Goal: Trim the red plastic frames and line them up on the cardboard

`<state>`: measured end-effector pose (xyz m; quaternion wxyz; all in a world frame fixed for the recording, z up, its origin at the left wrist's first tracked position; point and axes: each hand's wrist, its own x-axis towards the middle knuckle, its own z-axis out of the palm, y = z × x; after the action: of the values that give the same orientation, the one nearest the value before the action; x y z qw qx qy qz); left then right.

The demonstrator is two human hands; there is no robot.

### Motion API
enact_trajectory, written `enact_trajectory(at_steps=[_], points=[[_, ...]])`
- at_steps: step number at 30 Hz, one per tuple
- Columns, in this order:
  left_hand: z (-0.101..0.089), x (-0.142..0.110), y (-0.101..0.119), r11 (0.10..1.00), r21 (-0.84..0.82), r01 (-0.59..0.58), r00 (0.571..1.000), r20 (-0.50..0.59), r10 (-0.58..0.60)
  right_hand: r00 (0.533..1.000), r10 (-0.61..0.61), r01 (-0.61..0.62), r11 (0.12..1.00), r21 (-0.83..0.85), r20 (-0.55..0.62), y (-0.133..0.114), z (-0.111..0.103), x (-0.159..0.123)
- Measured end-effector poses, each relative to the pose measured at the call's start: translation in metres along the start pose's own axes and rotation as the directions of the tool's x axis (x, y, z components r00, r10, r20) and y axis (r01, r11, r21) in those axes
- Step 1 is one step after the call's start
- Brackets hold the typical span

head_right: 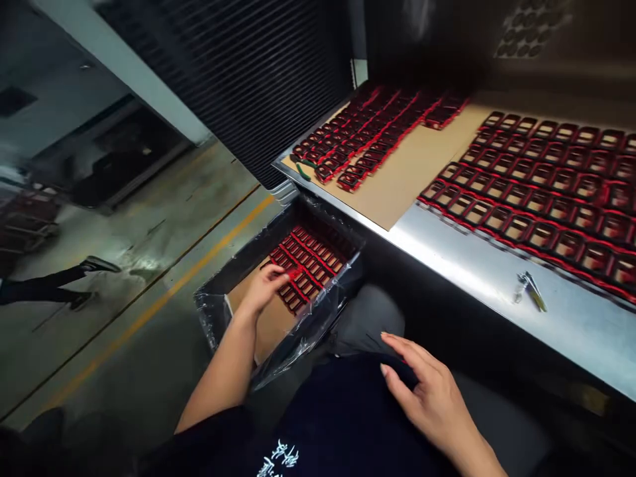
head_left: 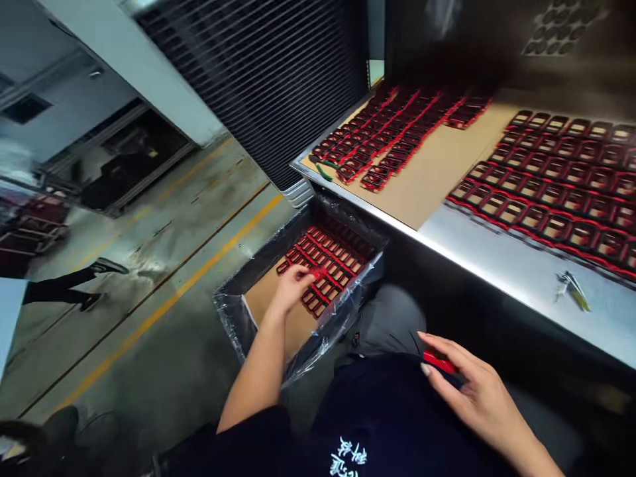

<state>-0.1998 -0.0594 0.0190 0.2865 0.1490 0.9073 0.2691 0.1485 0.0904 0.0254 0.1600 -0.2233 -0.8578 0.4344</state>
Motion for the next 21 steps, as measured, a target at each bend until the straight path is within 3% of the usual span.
enact_trajectory(at_steps=[2,4,6,8,14,17,21], points=[[-0.029,0.031,-0.038,0.984,0.048,0.172,0.962,-0.221,-0.158,0.995,0.099,-0.099,0.995,0.003,0.008,0.009,0.002,-0.007],[-0.046,0.058,-0.069,0.950,0.073,0.305,0.899,-0.351,-0.262,0.981,0.191,-0.191,0.982,0.010,0.016,0.019,0.004,-0.016],[-0.051,0.080,-0.090,0.921,0.093,0.377,0.859,-0.406,-0.311,0.963,0.267,-0.267,0.963,0.020,0.031,0.026,0.007,-0.025],[-0.048,0.100,-0.105,0.906,0.114,0.407,0.847,-0.419,-0.327,0.944,0.326,-0.327,0.945,0.027,0.044,0.029,0.011,-0.031],[-0.032,0.139,-0.126,0.909,0.153,0.389,0.862,-0.409,-0.300,0.907,0.419,-0.420,0.906,0.045,0.030,0.028,0.015,-0.037],[-0.021,0.143,-0.129,0.916,0.146,0.375,0.864,-0.414,-0.287,0.906,0.424,-0.424,0.904,0.047,0.005,0.025,0.012,-0.036],[-0.017,0.137,-0.126,0.910,0.113,0.400,0.832,-0.461,-0.308,0.913,0.409,-0.408,0.911,0.052,0.002,0.026,0.011,-0.034]])
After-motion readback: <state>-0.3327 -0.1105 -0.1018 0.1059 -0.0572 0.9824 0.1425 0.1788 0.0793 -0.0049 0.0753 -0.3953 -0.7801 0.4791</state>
